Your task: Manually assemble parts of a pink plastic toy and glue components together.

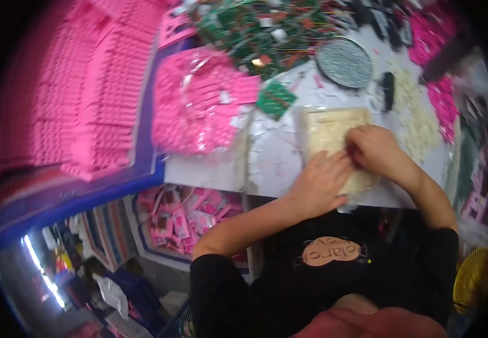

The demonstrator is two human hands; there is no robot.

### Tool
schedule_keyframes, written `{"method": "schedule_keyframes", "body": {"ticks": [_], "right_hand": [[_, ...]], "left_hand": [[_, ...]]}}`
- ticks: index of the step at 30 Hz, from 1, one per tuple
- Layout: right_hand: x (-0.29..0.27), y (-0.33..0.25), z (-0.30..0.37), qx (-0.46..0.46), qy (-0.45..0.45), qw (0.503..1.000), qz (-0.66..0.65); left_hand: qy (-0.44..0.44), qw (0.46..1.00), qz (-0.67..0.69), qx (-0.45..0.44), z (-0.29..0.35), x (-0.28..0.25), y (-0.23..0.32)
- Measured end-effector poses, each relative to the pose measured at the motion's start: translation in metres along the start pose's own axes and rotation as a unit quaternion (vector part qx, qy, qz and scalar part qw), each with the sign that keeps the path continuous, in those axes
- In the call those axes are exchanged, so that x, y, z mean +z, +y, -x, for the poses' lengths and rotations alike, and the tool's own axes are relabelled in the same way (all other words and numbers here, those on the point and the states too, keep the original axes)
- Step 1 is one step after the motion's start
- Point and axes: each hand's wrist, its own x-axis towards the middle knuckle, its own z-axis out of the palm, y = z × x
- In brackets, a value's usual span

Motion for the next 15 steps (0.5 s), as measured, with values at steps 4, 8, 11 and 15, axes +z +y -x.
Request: {"method": "schedule_keyframes", "body": {"ticks": [4, 8, 11, 15], "right_hand": [[-0.007, -0.002, -0.003, -0.014, 0.012, 1.000, -0.015], [-0.010, -0.006, 0.003, 0.000, 0.031, 0.999, -0.034], [-0.011, -0.009, 0.000, 0.023, 0.006, 1.000, -0.019], [-0.014, -0.010, -0.001, 0.037, -0.015, 0.999, -0.011]], "left_hand": [[0.124, 0.961, 0.248, 0.004, 0.012, -0.064, -0.035], [0.241, 0.942, -0.097, -0.213, 0.034, -0.138, -0.101], [0.172, 0.913, -0.283, -0.239, 0.053, -0.161, -0.134], [0.167, 0.863, -0.352, -0.321, 0.034, -0.163, -0.153]]}}
